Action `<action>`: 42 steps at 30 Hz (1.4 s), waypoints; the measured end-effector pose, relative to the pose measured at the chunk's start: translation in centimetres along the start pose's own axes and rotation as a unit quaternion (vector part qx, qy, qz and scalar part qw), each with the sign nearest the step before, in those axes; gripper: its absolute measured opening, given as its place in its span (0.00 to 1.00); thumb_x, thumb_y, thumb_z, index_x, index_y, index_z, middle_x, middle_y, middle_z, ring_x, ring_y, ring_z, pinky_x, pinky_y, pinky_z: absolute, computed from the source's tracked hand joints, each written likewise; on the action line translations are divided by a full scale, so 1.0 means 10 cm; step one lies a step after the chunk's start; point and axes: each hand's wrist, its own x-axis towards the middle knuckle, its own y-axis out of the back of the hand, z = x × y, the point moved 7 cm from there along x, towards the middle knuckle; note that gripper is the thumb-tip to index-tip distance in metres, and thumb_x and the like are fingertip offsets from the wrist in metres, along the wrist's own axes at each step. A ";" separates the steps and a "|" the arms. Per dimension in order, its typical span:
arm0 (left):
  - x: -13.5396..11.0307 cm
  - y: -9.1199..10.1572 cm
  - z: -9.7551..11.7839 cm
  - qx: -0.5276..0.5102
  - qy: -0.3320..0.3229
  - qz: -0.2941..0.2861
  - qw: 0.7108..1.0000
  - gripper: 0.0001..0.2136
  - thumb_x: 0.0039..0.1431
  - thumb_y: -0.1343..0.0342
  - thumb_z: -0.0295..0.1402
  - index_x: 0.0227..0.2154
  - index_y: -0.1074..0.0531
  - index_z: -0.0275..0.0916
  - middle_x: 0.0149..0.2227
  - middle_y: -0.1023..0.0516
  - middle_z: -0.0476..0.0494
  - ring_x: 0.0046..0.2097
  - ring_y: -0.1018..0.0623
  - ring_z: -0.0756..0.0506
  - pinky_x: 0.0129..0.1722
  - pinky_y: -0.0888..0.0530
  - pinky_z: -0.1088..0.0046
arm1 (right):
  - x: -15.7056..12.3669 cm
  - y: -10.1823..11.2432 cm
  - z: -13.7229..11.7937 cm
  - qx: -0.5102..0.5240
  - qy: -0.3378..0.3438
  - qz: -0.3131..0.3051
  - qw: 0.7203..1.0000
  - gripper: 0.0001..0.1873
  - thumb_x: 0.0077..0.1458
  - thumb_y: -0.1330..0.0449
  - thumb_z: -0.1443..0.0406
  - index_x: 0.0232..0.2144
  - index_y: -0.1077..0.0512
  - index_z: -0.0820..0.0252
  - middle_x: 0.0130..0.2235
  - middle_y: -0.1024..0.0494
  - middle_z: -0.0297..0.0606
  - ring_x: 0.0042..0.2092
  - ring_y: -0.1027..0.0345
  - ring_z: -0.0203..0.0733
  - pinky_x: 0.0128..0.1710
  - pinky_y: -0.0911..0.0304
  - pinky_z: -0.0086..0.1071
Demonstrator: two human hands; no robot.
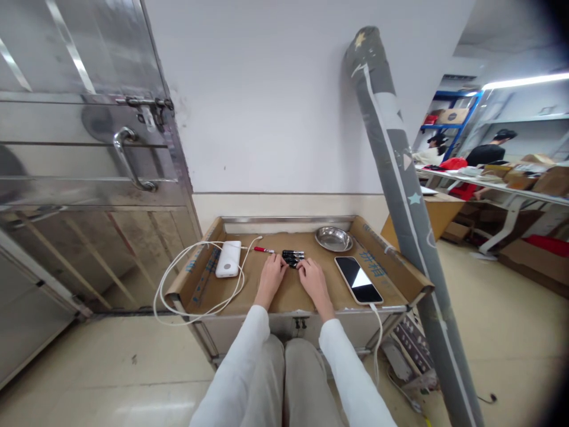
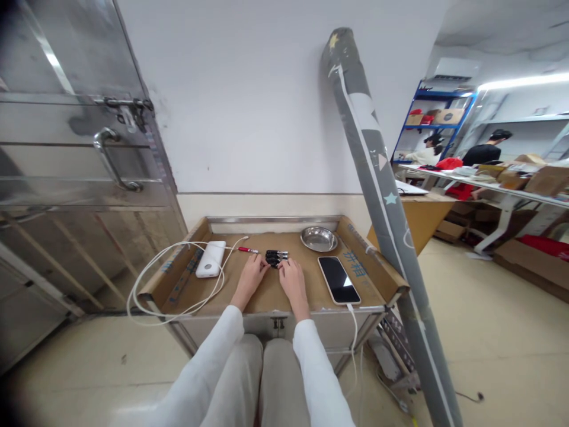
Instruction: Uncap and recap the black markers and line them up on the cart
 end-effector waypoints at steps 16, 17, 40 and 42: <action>0.09 0.01 -0.34 0.075 0.075 0.062 0.992 0.19 0.56 0.59 0.19 0.48 0.34 0.37 0.53 0.30 0.34 0.58 0.35 0.39 0.55 0.38 0.56 | 0.03 -0.10 -0.18 0.031 0.069 -0.072 0.995 0.17 0.57 0.51 0.73 0.41 0.26 0.54 0.38 0.27 0.38 0.42 0.34 0.40 0.44 0.43 0.33; 0.10 0.00 -0.34 0.080 0.073 0.056 0.993 0.17 0.56 0.58 0.20 0.45 0.33 0.37 0.50 0.29 0.34 0.57 0.33 0.39 0.54 0.37 0.56 | 0.03 -0.09 -0.18 0.032 0.066 -0.068 0.995 0.17 0.57 0.51 0.73 0.40 0.26 0.54 0.38 0.27 0.38 0.42 0.34 0.40 0.43 0.43 0.33; -0.01 -0.01 -0.01 -0.201 -0.006 -0.047 0.978 0.12 0.59 0.47 0.36 0.45 0.36 0.43 0.39 0.26 0.48 0.40 0.25 0.48 0.44 0.28 0.70 | 0.03 0.03 -0.10 0.097 0.038 -0.007 0.994 0.22 0.58 0.53 0.69 0.54 0.36 0.53 0.47 0.32 0.41 0.46 0.33 0.41 0.47 0.36 0.35; -0.01 -0.01 -0.03 -0.223 -0.004 -0.029 0.974 0.11 0.57 0.44 0.35 0.42 0.36 0.41 0.37 0.27 0.48 0.39 0.25 0.49 0.43 0.27 0.71 | 0.03 0.01 -0.09 0.115 0.036 -0.013 0.993 0.19 0.59 0.53 0.68 0.50 0.33 0.54 0.48 0.31 0.42 0.47 0.33 0.41 0.48 0.36 0.35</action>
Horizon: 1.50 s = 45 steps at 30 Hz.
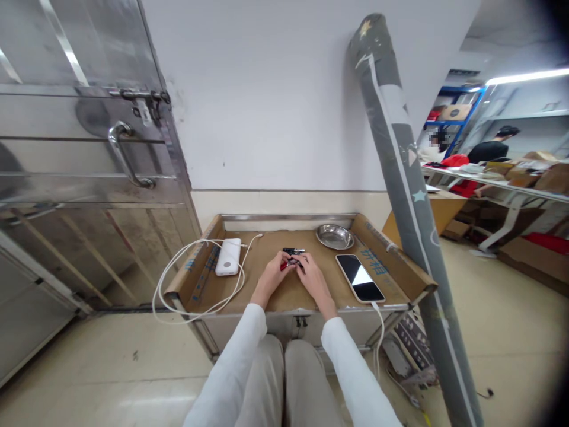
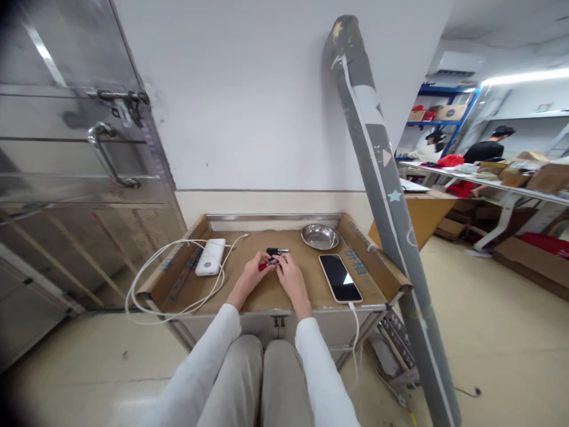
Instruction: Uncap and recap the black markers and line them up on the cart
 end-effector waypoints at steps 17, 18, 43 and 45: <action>-0.08 0.21 0.26 -0.030 -0.066 0.110 0.991 0.11 0.66 0.60 0.32 0.48 0.38 0.39 0.44 0.29 0.39 0.42 0.24 0.49 0.45 0.26 0.69 | -0.02 -0.03 0.07 0.082 -0.009 0.032 0.996 0.14 0.60 0.52 0.66 0.45 0.31 0.58 0.45 0.24 0.44 0.46 0.29 0.42 0.48 0.35 0.38; -0.08 0.21 0.29 -0.029 -0.077 0.101 0.991 0.11 0.66 0.61 0.32 0.47 0.38 0.39 0.44 0.29 0.40 0.41 0.24 0.49 0.44 0.26 0.69 | -0.02 -0.04 0.08 0.082 -0.008 0.035 0.996 0.14 0.60 0.52 0.66 0.45 0.31 0.58 0.45 0.24 0.44 0.45 0.29 0.42 0.48 0.35 0.38; -0.27 0.17 0.25 -0.022 -0.033 -0.026 0.999 0.07 0.62 0.54 0.30 0.40 0.32 0.39 0.40 0.27 0.43 0.41 0.26 0.48 0.43 0.29 0.70 | -0.05 0.09 0.08 0.029 -0.016 0.066 0.997 0.17 0.63 0.55 0.65 0.46 0.30 0.59 0.40 0.26 0.42 0.44 0.32 0.42 0.48 0.37 0.38; -0.30 0.09 0.26 0.025 -0.044 -0.073 0.996 0.07 0.61 0.52 0.30 0.39 0.32 0.40 0.39 0.26 0.44 0.41 0.27 0.47 0.44 0.30 0.69 | -0.06 0.10 0.08 0.023 -0.018 0.071 0.997 0.18 0.63 0.56 0.65 0.47 0.30 0.58 0.40 0.27 0.42 0.44 0.33 0.42 0.48 0.37 0.37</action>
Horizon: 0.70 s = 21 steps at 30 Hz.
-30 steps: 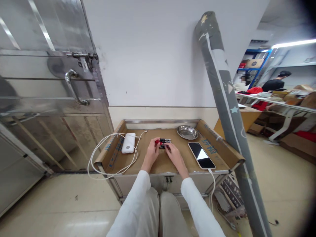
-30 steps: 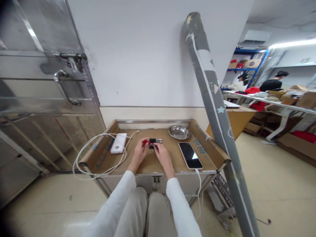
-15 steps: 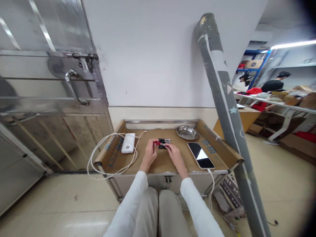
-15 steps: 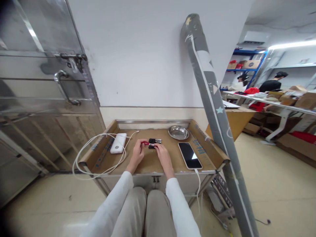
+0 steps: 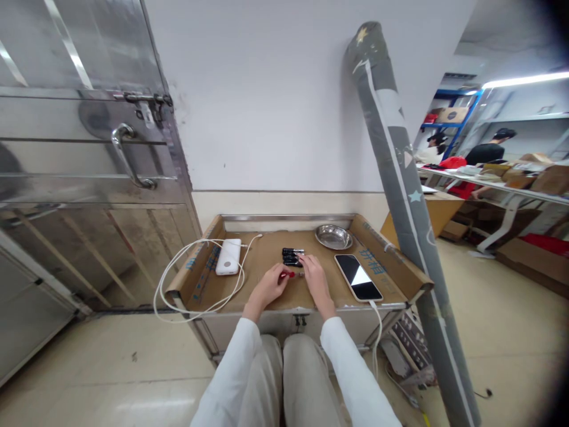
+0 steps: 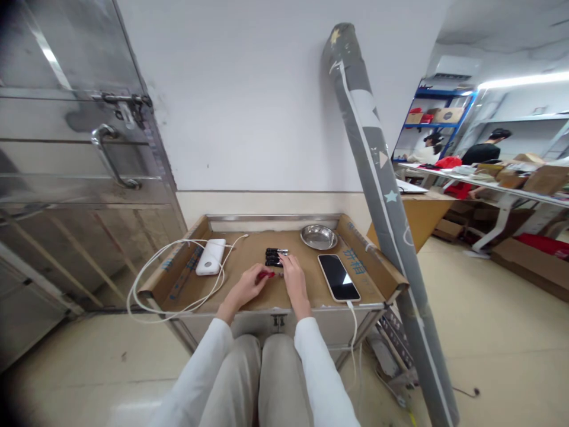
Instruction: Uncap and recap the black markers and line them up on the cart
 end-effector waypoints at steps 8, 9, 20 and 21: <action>0.11 -0.17 -0.12 0.062 0.012 -0.003 0.998 0.05 0.59 0.49 0.29 0.37 0.30 0.41 0.39 0.31 0.44 0.43 0.29 0.45 0.48 0.31 0.65 | 0.00 0.00 -0.01 0.002 0.004 -0.011 1.000 0.18 0.63 0.55 0.63 0.50 0.31 0.55 0.39 0.28 0.41 0.43 0.34 0.42 0.46 0.36 0.37; 0.15 -0.20 -0.16 0.043 0.019 0.001 0.999 0.06 0.59 0.49 0.28 0.38 0.30 0.41 0.39 0.32 0.45 0.42 0.29 0.46 0.48 0.31 0.66 | -0.01 0.00 -0.01 0.001 0.003 -0.013 1.000 0.18 0.63 0.55 0.63 0.51 0.31 0.55 0.39 0.28 0.41 0.43 0.34 0.42 0.46 0.36 0.37; 0.24 -0.16 -0.42 0.025 0.077 0.069 0.994 0.12 0.55 0.49 0.23 0.42 0.37 0.39 0.42 0.35 0.44 0.40 0.27 0.47 0.47 0.28 0.62 | -0.05 -0.14 0.00 0.025 -0.004 -0.120 0.992 0.15 0.56 0.43 0.62 0.47 0.31 0.54 0.44 0.30 0.38 0.44 0.31 0.41 0.48 0.36 0.36; 0.22 -0.15 -0.40 0.023 0.075 0.073 0.994 0.13 0.55 0.51 0.21 0.43 0.37 0.39 0.42 0.35 0.44 0.39 0.27 0.47 0.46 0.28 0.62 | -0.06 -0.14 0.01 0.025 -0.005 -0.122 0.992 0.14 0.56 0.43 0.62 0.45 0.30 0.54 0.43 0.30 0.38 0.43 0.31 0.41 0.47 0.35 0.36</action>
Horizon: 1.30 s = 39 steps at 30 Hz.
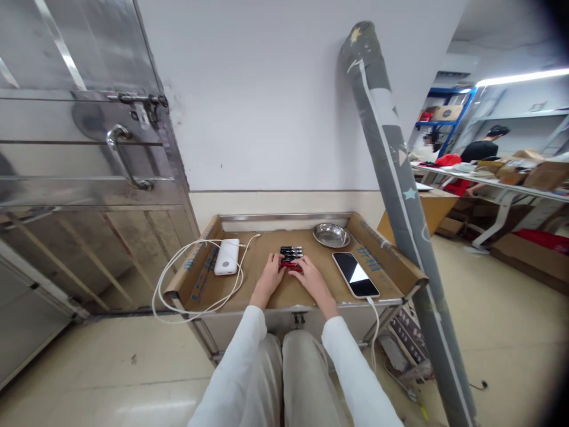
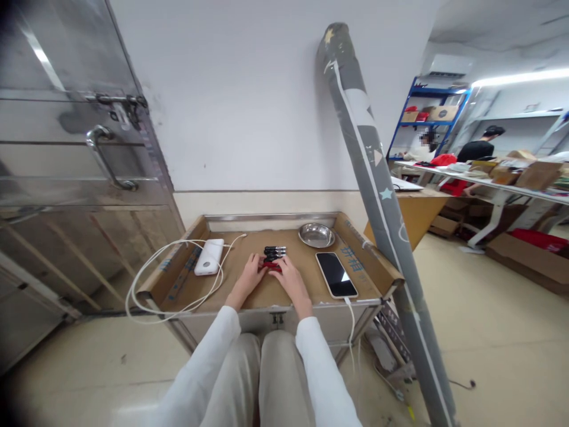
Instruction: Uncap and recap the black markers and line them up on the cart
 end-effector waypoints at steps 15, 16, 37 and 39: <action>-0.07 -0.01 0.22 -0.021 -0.024 -0.074 0.997 0.04 0.57 0.49 0.24 0.32 0.32 0.39 0.33 0.32 0.48 0.35 0.28 0.49 0.41 0.29 0.70 | -0.01 -0.03 0.09 -0.010 0.025 0.006 1.000 0.11 0.57 0.52 0.72 0.35 0.30 0.58 0.38 0.30 0.38 0.41 0.34 0.40 0.46 0.38 0.34; -0.06 -0.01 0.22 -0.021 -0.027 -0.072 0.997 0.04 0.57 0.49 0.24 0.32 0.32 0.39 0.33 0.32 0.48 0.35 0.28 0.49 0.41 0.29 0.70 | -0.01 -0.03 0.08 -0.014 0.025 0.009 1.000 0.11 0.57 0.52 0.72 0.35 0.30 0.58 0.38 0.30 0.38 0.41 0.34 0.40 0.46 0.38 0.34; -0.04 0.22 0.12 0.267 0.059 0.088 0.958 0.09 0.63 0.57 0.31 0.33 0.33 0.36 0.35 0.30 0.40 0.38 0.28 0.43 0.39 0.32 0.67 | 0.03 0.18 0.02 -0.219 -0.047 0.094 0.970 0.12 0.59 0.56 0.70 0.40 0.34 0.62 0.40 0.31 0.47 0.43 0.38 0.46 0.44 0.41 0.37; -0.05 0.25 0.06 0.291 0.093 0.103 0.947 0.09 0.62 0.59 0.28 0.34 0.33 0.34 0.37 0.30 0.36 0.39 0.28 0.41 0.40 0.32 0.64 | 0.04 0.19 0.09 -0.240 -0.073 0.101 0.963 0.13 0.58 0.56 0.71 0.40 0.34 0.64 0.41 0.31 0.48 0.43 0.38 0.47 0.43 0.42 0.37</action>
